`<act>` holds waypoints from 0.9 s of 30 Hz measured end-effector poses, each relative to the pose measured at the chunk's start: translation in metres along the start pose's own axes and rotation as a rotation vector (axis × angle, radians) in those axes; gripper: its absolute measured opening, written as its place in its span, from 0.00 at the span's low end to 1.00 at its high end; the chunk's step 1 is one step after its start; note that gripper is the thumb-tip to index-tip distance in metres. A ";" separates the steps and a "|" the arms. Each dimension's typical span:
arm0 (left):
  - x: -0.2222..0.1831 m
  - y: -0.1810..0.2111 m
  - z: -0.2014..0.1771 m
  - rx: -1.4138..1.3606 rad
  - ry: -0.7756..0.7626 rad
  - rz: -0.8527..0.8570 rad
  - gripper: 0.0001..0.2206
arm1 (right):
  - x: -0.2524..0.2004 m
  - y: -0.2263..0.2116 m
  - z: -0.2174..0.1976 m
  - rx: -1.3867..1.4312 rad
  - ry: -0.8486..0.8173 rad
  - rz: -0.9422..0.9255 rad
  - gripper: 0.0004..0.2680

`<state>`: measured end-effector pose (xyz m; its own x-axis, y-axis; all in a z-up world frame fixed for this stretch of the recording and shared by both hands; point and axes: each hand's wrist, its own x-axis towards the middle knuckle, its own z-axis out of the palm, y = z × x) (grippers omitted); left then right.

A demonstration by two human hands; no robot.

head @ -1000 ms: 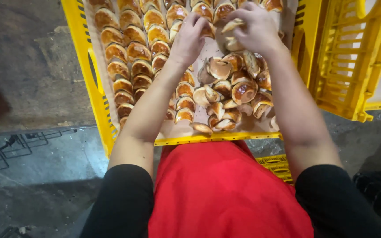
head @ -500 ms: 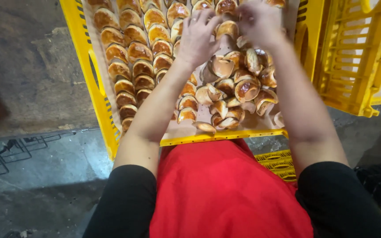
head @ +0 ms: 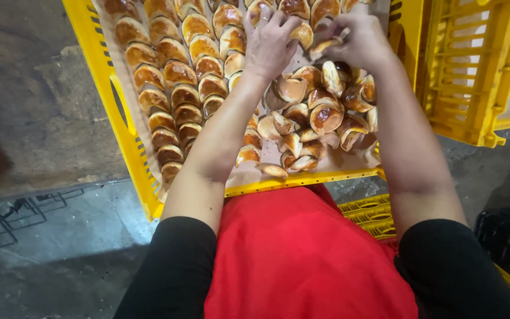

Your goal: The person sorts crescent-shaped pastries by hand, moving them from a yellow crate onto a metal tray. They then pick up a pastry, break it open, and place the pieces back into the yellow crate before continuing to transfer the remaining pastries.

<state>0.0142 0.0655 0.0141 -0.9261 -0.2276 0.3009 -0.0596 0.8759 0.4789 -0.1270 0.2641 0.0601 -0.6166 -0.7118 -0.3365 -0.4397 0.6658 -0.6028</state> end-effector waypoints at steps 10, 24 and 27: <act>0.012 0.006 -0.013 -0.045 -0.032 -0.034 0.23 | -0.011 0.014 0.010 0.060 0.294 -0.238 0.10; 0.028 0.029 0.032 -0.115 -0.142 0.031 0.19 | -0.023 0.013 -0.006 -0.665 0.139 0.035 0.16; 0.030 0.024 0.027 -0.137 -0.106 0.066 0.20 | -0.021 0.013 -0.012 -0.603 0.093 0.076 0.13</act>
<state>-0.0255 0.0911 0.0125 -0.9608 -0.1194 0.2503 0.0468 0.8198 0.5708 -0.1277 0.2902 0.0678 -0.7032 -0.6529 -0.2814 -0.6674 0.7427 -0.0553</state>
